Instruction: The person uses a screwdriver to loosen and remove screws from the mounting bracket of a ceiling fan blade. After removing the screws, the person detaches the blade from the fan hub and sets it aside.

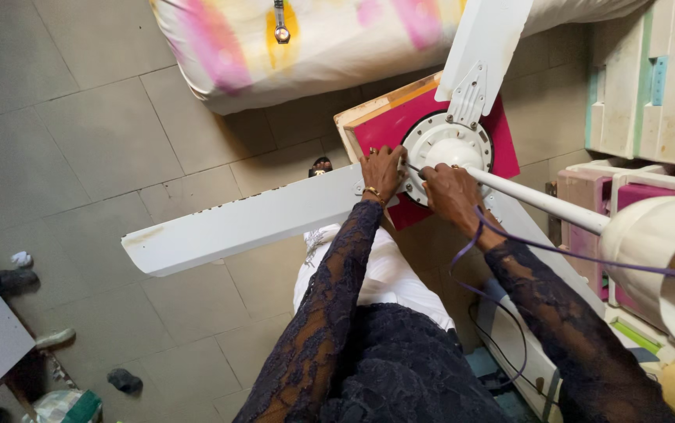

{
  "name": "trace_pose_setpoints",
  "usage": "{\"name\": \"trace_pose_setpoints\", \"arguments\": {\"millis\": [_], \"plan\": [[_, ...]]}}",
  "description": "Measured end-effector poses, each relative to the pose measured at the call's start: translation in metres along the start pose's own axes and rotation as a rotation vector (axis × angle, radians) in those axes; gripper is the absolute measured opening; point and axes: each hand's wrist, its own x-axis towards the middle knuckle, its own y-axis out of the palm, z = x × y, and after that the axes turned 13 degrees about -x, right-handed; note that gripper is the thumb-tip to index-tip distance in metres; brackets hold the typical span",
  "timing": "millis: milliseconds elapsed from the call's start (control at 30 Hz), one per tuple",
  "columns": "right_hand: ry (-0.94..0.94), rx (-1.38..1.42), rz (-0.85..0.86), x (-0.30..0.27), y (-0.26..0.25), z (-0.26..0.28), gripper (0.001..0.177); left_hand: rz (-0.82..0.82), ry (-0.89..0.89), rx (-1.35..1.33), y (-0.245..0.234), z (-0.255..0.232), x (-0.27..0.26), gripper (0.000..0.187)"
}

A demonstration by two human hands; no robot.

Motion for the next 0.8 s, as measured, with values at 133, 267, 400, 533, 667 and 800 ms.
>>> {"name": "trace_pose_setpoints", "arguments": {"millis": [133, 267, 400, 533, 667, 800], "plan": [[-0.169, -0.086, -0.140, -0.004, -0.004, -0.010, 0.015, -0.055, 0.051, -0.019, 0.004, 0.004, -0.006, 0.038], [-0.234, -0.148, -0.188, 0.000, -0.001, -0.010, 0.014, -0.085, 0.092, -0.027, 0.006, 0.005, -0.010, 0.035], [-0.277, -0.210, -0.205, 0.002, 0.005, -0.009, 0.010, -0.069, 0.066, -0.033, 0.005, 0.004, -0.008, 0.030], [-0.376, -0.349, -0.236, 0.006, 0.008, -0.009, 0.006, -0.066, 0.044, -0.044, 0.005, 0.004, -0.005, 0.030], [-0.465, -0.376, -0.219, 0.007, 0.005, -0.013, 0.009, -0.061, 0.049, -0.047, 0.010, 0.005, -0.004, 0.028], [-0.461, -0.336, -0.218, 0.000, -0.003, -0.011, 0.008, -0.071, 0.074, -0.031, 0.010, 0.008, -0.008, 0.030]]}}
